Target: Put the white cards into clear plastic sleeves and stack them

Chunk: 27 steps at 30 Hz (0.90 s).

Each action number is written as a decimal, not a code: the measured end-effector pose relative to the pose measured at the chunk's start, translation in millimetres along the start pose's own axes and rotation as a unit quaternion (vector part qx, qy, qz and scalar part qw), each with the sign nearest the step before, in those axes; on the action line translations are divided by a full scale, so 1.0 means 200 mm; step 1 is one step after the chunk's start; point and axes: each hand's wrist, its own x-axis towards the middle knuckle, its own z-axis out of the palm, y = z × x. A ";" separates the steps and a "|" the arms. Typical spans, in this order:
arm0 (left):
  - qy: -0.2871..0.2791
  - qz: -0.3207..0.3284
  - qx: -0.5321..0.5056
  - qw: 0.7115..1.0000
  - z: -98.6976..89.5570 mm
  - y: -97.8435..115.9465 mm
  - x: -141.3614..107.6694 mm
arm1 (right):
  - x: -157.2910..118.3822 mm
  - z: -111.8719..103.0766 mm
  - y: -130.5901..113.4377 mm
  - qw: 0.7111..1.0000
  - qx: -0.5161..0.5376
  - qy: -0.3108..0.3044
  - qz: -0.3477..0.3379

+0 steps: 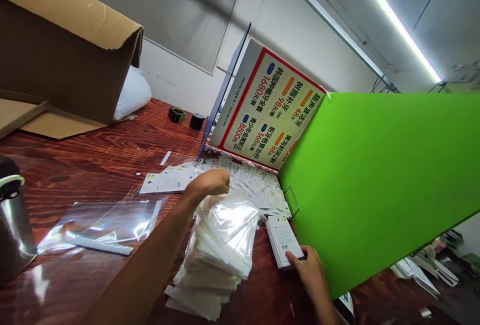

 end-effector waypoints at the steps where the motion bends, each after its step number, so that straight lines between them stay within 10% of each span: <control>1: -0.012 0.001 0.010 1.000 -0.01 0.01 0.00 | -0.01 0.01 0.00 1.000 0.001 0.005 0.002; 27: 0.058 0.056 -0.191 0.978 -0.02 0.11 0.05 | -0.05 -0.04 0.03 0.994 0.057 0.066 0.061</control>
